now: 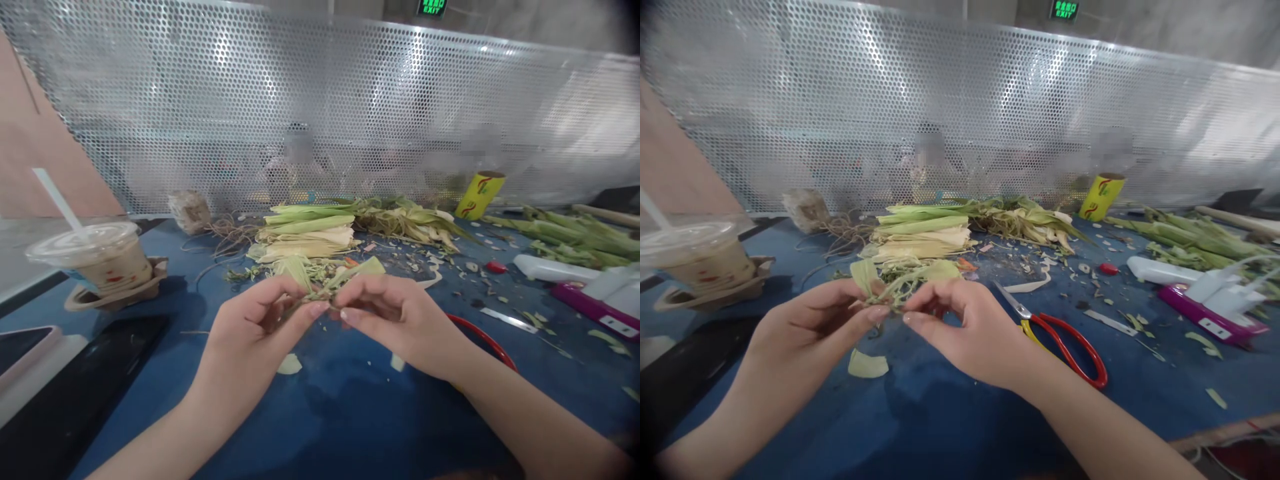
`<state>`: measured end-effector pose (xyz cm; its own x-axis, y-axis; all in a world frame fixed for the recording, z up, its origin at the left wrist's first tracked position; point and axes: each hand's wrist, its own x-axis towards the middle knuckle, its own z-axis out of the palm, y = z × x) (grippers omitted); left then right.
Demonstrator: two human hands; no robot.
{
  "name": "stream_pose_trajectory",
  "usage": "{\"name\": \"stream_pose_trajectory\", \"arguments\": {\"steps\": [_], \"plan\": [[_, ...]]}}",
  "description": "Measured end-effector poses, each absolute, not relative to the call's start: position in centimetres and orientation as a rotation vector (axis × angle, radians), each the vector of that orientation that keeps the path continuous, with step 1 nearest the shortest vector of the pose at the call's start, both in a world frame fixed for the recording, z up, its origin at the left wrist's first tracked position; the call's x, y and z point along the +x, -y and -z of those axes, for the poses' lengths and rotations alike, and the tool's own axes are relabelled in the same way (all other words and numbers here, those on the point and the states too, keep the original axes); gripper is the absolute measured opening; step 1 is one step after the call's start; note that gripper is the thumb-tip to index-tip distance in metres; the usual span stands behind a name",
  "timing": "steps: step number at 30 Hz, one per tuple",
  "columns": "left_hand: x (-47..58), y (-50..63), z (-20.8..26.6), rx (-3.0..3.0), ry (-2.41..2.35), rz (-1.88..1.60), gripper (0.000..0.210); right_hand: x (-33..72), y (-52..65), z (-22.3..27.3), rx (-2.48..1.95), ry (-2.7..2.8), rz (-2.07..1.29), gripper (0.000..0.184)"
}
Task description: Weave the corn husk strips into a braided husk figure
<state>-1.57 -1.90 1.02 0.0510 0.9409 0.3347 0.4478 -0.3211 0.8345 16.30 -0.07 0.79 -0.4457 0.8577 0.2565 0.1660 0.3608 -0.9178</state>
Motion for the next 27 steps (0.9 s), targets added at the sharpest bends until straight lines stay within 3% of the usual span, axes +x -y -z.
{"name": "stream_pose_trajectory", "arguments": {"steps": [3, 9, 12, 15, 17, 27], "plan": [[-1.5, 1.9, -1.1, 1.848, -1.324, -1.209, 0.01, 16.3, -0.5, -0.6, -0.801, 1.751, -1.09, 0.022], [-1.0, 2.5, -1.3, 1.936, -1.329, -1.217, 0.014, 15.8, -0.1, -0.4, -0.724, 1.543, -1.211, 0.006], [-1.0, 2.6, -1.1, 1.954, -1.311, -1.184, 0.01, 15.6, 0.4, -0.6, -0.57, 1.61, -1.213, 0.018], [-1.0, 2.7, -0.8, 2.015, -1.234, -1.192, 0.004, 15.8, 0.4, -0.8, -0.557, 1.634, -1.112, 0.003], [-0.9, 2.8, -0.8, 2.05, -1.165, -1.198, 0.004, 15.9, 0.2, -1.0, -0.632, 1.608, -1.063, 0.012], [-0.6, 3.3, -1.2, 1.901, -1.122, -1.197, 0.008, 16.1, -0.5, -0.3, -0.576, 1.457, -1.232, 0.01]]}}
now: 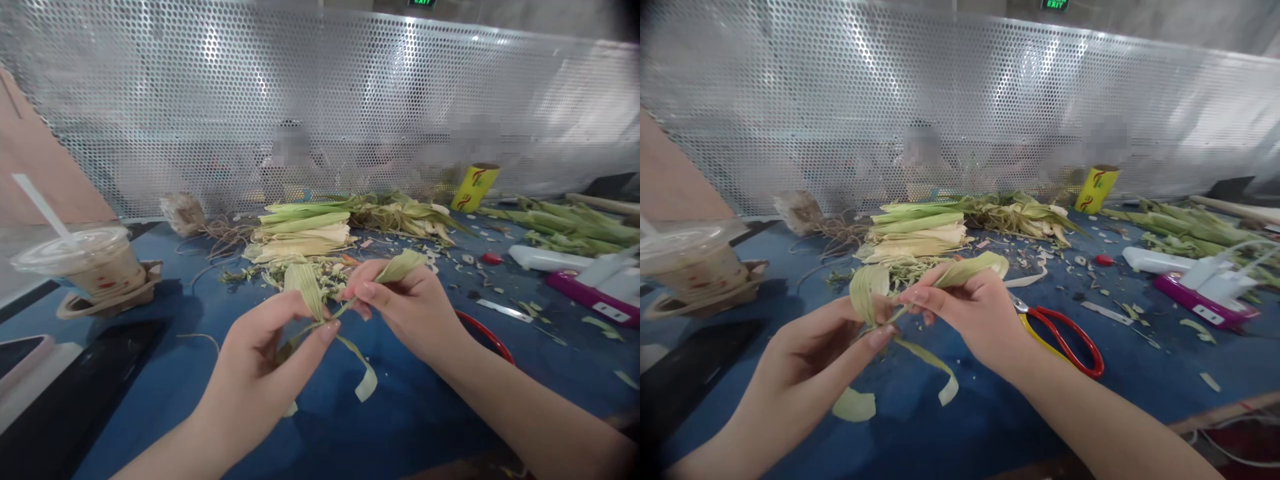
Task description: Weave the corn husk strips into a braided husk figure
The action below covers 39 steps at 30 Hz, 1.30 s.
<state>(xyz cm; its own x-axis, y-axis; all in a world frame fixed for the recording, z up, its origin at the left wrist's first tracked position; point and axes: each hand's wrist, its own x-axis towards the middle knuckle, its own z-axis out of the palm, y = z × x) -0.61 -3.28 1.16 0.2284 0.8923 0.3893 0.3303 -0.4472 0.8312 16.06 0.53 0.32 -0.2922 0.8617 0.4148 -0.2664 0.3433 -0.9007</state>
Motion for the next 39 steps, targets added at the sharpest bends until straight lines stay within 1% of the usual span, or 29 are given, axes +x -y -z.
{"name": "stream_pose_trajectory", "arguments": {"steps": [5, 8, 9, 12, 13, 14, 18, 20, 23, 27, 30, 33, 35, 39], "plan": [[-0.6, 3.0, -1.2, 1.846, -1.164, -1.177, 0.004, 16.1, -0.7, -0.2, -0.572, 1.429, -1.235, 0.014], [-0.6, 2.9, -1.4, 1.739, -1.251, -1.145, 0.007, 16.2, -0.6, -0.4, -0.516, 1.49, -1.228, 0.011], [-0.6, 2.8, -1.4, 1.7, -1.272, -1.146, 0.009, 16.1, -0.5, -0.4, -0.509, 1.523, -1.234, 0.015], [-0.7, 2.5, -1.2, 1.601, -1.281, -1.153, 0.013, 15.8, -0.1, -0.4, -0.567, 1.64, -1.317, 0.041], [-0.7, 2.3, -1.1, 1.555, -1.264, -1.16, 0.014, 15.7, 0.0, -0.4, -0.612, 1.667, -1.353, 0.044], [-0.7, 2.2, -1.0, 1.498, -1.236, -1.165, 0.014, 15.5, 0.1, -0.4, -0.658, 1.684, -1.376, 0.042], [-0.7, 1.8, -0.7, 1.203, -1.087, -1.117, 0.024, 15.2, -0.1, -0.3, -0.782, 1.665, -1.331, 0.021], [-0.6, 1.7, -0.8, 1.115, -1.055, -1.074, 0.024, 15.3, -0.3, -0.3, -0.798, 1.649, -1.304, 0.019], [-0.8, 1.7, -1.2, 1.115, -1.023, -1.039, 0.013, 15.5, -0.5, -0.3, -0.794, 1.649, -1.303, 0.017], [-1.2, 1.5, -1.5, 1.192, -0.971, -0.984, 0.015, 16.0, -0.9, -0.2, -0.809, 1.612, -1.201, 0.01], [-1.2, 1.5, -1.6, 1.212, -1.009, -0.993, 0.023, 16.3, -1.1, -0.3, -0.838, 1.572, -1.114, 0.01], [-1.0, 1.5, -1.5, 1.266, -1.024, -0.996, 0.03, 16.3, -1.0, -0.3, -0.86, 1.612, -1.218, 0.011], [-0.8, 1.6, -1.4, 1.325, -1.028, -0.957, 0.03, 16.1, -1.0, -0.2, -0.91, 1.65, -1.316, 0.014], [-0.7, 1.6, -1.3, 1.45, -1.058, -0.931, 0.02, 15.6, -0.9, 0.3, -0.909, 1.638, -1.443, 0.018]]}}
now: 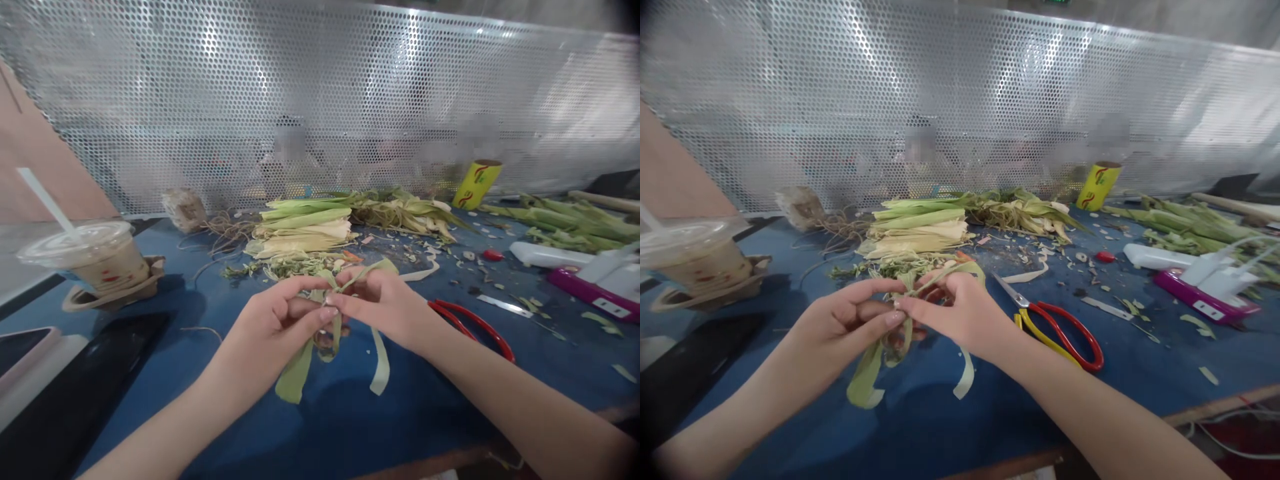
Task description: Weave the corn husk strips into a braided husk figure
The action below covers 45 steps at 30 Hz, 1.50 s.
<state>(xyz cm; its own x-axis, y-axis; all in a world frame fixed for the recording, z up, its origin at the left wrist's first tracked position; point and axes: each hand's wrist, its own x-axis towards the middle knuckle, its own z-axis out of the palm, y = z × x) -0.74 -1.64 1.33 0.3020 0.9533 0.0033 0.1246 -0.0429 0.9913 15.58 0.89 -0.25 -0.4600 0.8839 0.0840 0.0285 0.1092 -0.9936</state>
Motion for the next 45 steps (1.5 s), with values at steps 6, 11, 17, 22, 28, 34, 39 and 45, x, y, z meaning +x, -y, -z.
{"name": "stream_pose_trajectory", "arguments": {"steps": [6, 11, 17, 22, 28, 34, 39, 45], "plan": [[-0.8, 1.7, -1.5, 1.189, -0.87, -0.907, 0.022, 15.6, -0.9, 0.5, -0.778, 1.402, -1.572, 0.013], [-1.4, 1.1, -1.4, 1.261, -0.819, -0.866, 0.042, 15.7, -1.1, 0.5, -0.706, 1.268, -1.639, 0.009], [-1.7, 0.6, -0.9, 1.391, -0.838, -0.895, 0.039, 15.7, -1.1, 0.4, -0.593, 1.371, -1.628, 0.005], [-1.8, 0.6, -0.9, 1.458, -0.892, -0.904, 0.038, 16.0, -1.2, 0.1, -0.636, 1.346, -1.581, 0.004], [-1.9, 0.8, -1.2, 1.487, -1.027, -0.84, 0.035, 16.2, -1.4, -0.1, -0.647, 1.372, -1.528, 0.006], [-1.7, 0.7, -1.5, 1.448, -1.051, -0.809, 0.032, 16.6, -1.5, -0.5, -0.694, 1.422, -1.465, 0.008], [-1.6, 0.8, -2.0, 1.431, -1.14, -0.775, 0.027, 16.6, -1.5, -0.3, -0.715, 1.411, -1.454, 0.009], [-2.2, 0.8, -1.9, 1.481, -1.158, -0.693, 0.034, 16.5, -1.4, -0.3, -0.76, 1.5, -1.435, 0.009]]}}
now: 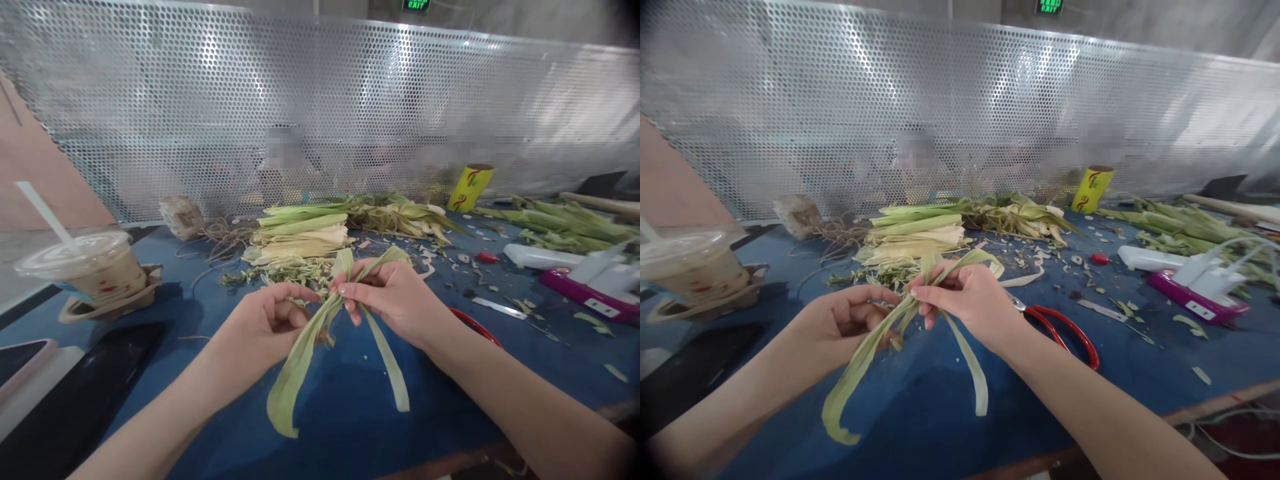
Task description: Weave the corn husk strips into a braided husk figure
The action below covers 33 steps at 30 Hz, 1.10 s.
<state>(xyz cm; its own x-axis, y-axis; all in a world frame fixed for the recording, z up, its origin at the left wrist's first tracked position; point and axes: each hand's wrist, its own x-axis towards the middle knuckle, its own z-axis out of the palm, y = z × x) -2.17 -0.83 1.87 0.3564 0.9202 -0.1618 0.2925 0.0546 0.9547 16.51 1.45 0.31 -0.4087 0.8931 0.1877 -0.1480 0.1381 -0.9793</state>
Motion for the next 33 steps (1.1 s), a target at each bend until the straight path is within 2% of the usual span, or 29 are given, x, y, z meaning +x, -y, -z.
{"name": "stream_pose_trajectory", "arguments": {"steps": [3, 5, 8, 12, 16, 26, 33], "plan": [[-2.5, 0.4, -1.8, 1.535, -1.043, -0.621, 0.044, 16.1, -0.8, -0.3, -0.817, 1.698, -1.457, 0.01], [-2.4, 0.2, -1.7, 1.555, -1.1, -0.726, 0.027, 15.7, -0.3, -0.2, -0.867, 1.802, -1.471, 0.01], [-2.1, 0.2, -1.6, 1.39, -1.051, -0.893, 0.03, 15.2, 0.4, 0.1, -0.912, 1.849, -1.438, 0.011], [-1.8, 0.5, -1.2, 1.384, -1.043, -1.028, 0.016, 15.0, 0.5, 0.4, -0.913, 1.822, -1.375, 0.01], [-1.8, 0.8, -1.0, 1.34, -1.193, -1.155, 0.011, 15.0, 0.4, 0.4, -0.887, 1.782, -1.329, 0.006], [-1.9, 1.6, -1.5, 1.568, -1.35, -1.127, 0.019, 14.8, 0.7, 0.4, -0.86, 1.635, -1.546, 0.012], [-2.0, 1.6, -1.5, 1.609, -1.4, -1.134, 0.021, 15.2, 0.4, 0.2, -0.852, 1.739, -1.494, 0.017]]}}
